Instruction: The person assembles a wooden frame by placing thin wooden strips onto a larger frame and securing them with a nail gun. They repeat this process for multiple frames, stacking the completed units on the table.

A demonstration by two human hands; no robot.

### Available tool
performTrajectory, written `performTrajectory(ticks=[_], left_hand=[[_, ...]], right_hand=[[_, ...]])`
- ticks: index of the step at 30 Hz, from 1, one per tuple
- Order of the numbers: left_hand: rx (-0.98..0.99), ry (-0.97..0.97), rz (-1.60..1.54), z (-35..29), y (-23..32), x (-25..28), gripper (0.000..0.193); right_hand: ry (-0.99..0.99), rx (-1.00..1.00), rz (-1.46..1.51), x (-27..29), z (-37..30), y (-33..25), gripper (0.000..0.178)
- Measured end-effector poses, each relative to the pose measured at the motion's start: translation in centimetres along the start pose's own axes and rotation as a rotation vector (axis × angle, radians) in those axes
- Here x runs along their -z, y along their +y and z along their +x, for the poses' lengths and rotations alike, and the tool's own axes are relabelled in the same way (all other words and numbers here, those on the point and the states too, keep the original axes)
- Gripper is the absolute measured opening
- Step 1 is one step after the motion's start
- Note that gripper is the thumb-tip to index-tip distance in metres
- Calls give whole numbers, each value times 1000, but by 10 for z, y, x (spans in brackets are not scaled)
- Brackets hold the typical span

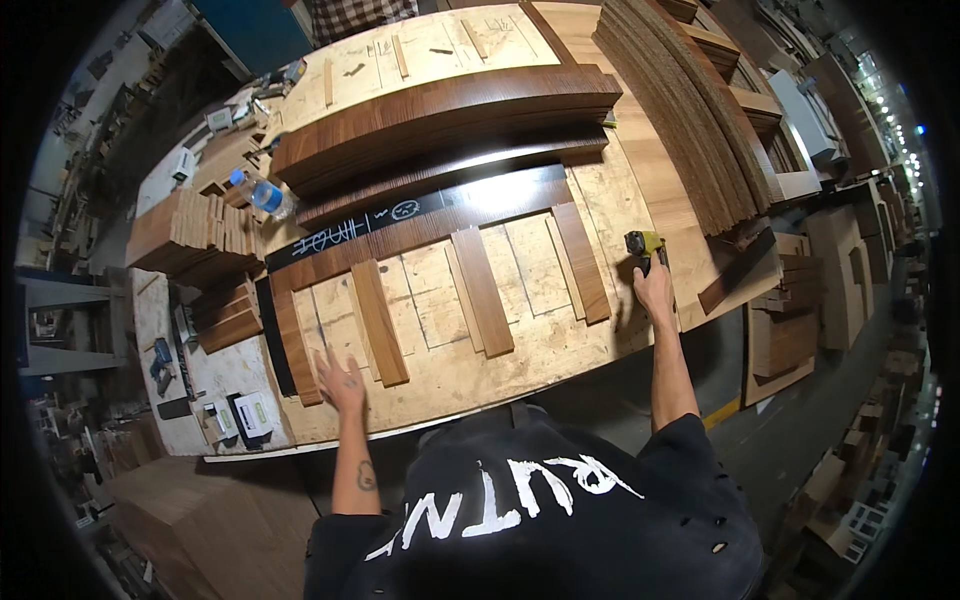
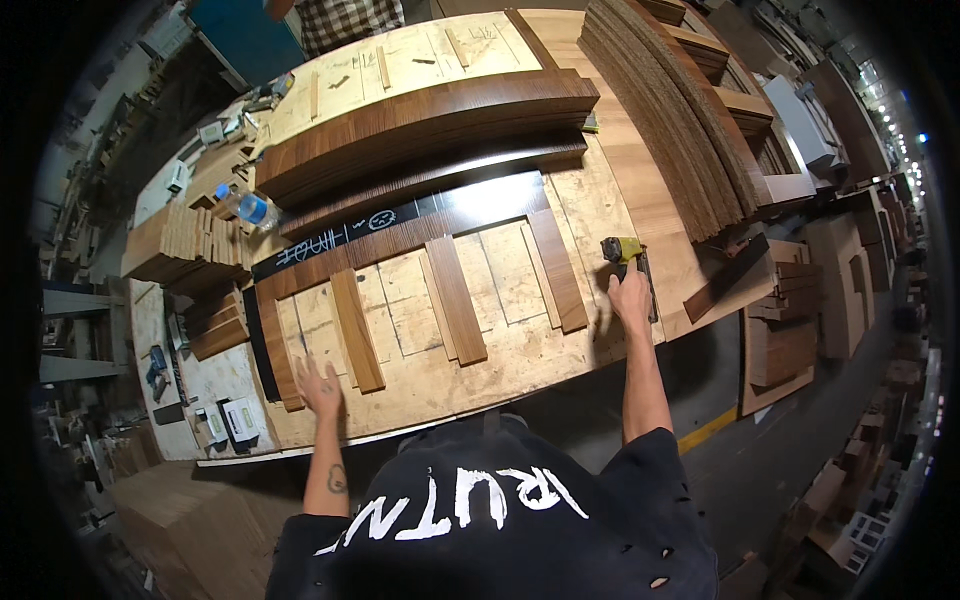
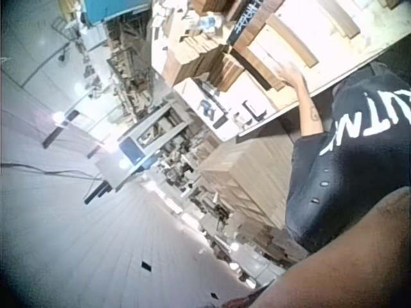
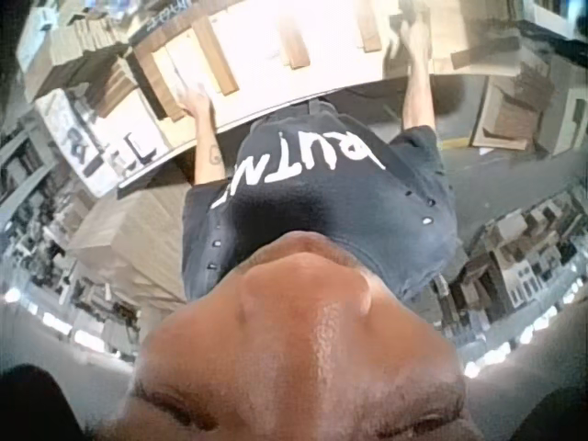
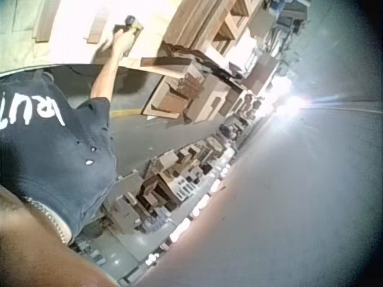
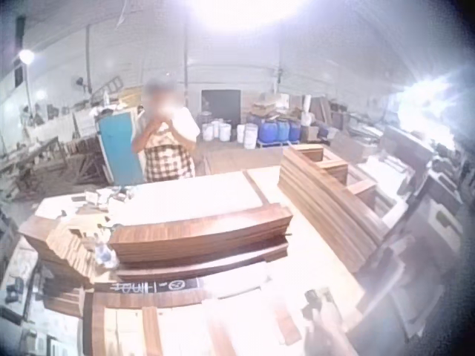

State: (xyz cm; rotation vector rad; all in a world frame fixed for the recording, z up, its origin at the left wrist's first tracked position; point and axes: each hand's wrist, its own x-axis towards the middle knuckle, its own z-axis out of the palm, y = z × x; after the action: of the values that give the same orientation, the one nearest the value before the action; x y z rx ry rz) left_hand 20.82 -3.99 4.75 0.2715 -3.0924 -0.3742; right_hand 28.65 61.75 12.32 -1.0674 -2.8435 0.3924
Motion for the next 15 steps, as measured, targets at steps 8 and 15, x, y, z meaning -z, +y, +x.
performTrajectory(ticks=[8,15], left_hand=[[-87,60,-241,-46,37,11,54],[109,174,-392,-64,-11,18,49]], right_hand=[[-324,147,438,-34,34,-67,48],[-155,105,351,-72,214,-92,66]])
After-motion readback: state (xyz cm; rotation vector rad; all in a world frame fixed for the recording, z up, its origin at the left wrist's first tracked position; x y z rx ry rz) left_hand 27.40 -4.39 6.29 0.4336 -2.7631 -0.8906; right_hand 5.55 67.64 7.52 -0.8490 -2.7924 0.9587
